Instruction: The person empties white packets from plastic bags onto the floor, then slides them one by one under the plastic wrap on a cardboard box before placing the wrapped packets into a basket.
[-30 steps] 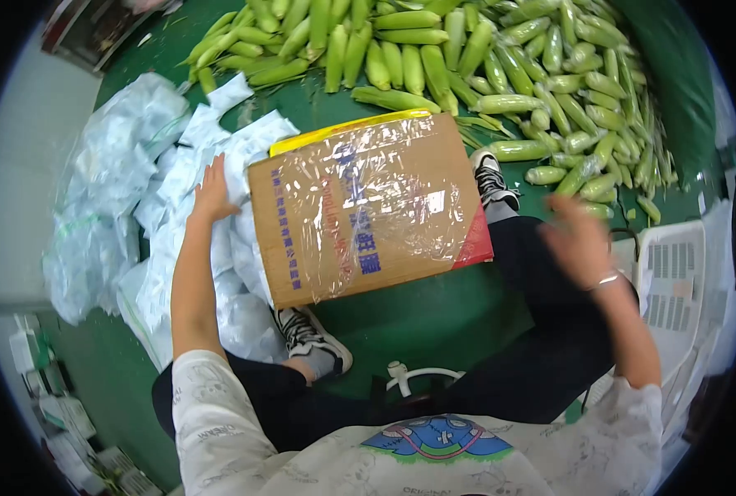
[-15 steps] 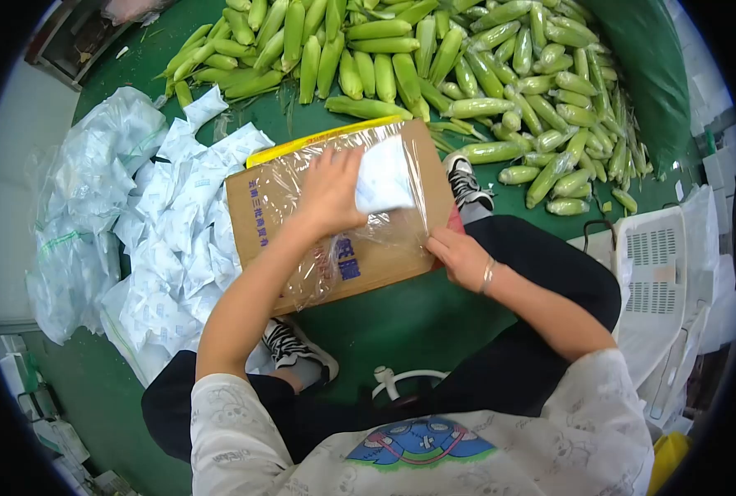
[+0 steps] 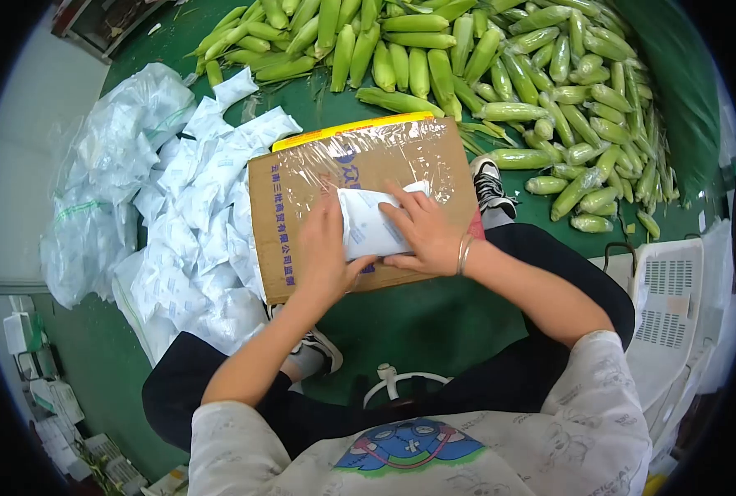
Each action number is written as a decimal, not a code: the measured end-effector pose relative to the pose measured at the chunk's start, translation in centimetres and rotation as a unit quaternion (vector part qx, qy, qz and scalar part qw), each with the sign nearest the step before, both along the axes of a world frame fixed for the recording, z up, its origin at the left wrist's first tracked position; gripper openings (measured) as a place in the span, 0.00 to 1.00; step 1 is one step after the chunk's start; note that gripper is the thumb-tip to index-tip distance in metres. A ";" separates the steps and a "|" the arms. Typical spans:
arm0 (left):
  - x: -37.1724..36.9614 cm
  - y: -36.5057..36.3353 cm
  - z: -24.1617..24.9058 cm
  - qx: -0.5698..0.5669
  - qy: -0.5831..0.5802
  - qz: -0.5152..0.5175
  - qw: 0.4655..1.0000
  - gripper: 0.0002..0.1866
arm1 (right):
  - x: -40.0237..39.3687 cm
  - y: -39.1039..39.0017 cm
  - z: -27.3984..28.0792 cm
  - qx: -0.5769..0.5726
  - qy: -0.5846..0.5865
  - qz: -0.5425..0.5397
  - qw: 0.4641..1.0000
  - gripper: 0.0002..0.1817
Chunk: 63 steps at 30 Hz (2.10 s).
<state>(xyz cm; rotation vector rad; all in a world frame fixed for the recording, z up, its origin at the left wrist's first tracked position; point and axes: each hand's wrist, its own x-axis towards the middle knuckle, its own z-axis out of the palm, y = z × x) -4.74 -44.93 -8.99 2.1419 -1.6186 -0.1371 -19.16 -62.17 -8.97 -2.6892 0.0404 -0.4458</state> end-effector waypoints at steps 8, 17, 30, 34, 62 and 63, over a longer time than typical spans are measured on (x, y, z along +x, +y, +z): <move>-3.3 9.0 -2.4 0.310 0.026 0.190 0.931 0.22 | 2.4 -3.4 2.2 -0.177 0.257 0.112 0.943 0.67; 3.3 2.2 4.8 -0.122 0.511 0.122 0.842 0.06 | 2.1 -2.4 2.3 -0.132 0.273 0.098 0.948 0.67; 3.7 -6.2 1.8 0.067 -0.081 -0.231 0.967 0.35 | 3.6 -6.6 0.4 0.385 0.146 0.174 0.894 0.32; 4.0 -6.3 3.1 0.075 -0.091 -0.255 0.960 0.33 | -0.3 -9.4 2.8 0.350 0.126 0.139 0.918 0.22; -0.1 -1.6 6.5 0.114 -0.026 -0.158 0.980 0.37 | 4.4 -4.9 2.0 0.295 0.484 0.209 0.797 0.42; -0.4 -1.8 5.5 0.071 -0.050 -0.128 0.988 0.34 | 6.1 -6.8 -1.4 0.352 0.520 0.241 0.740 0.40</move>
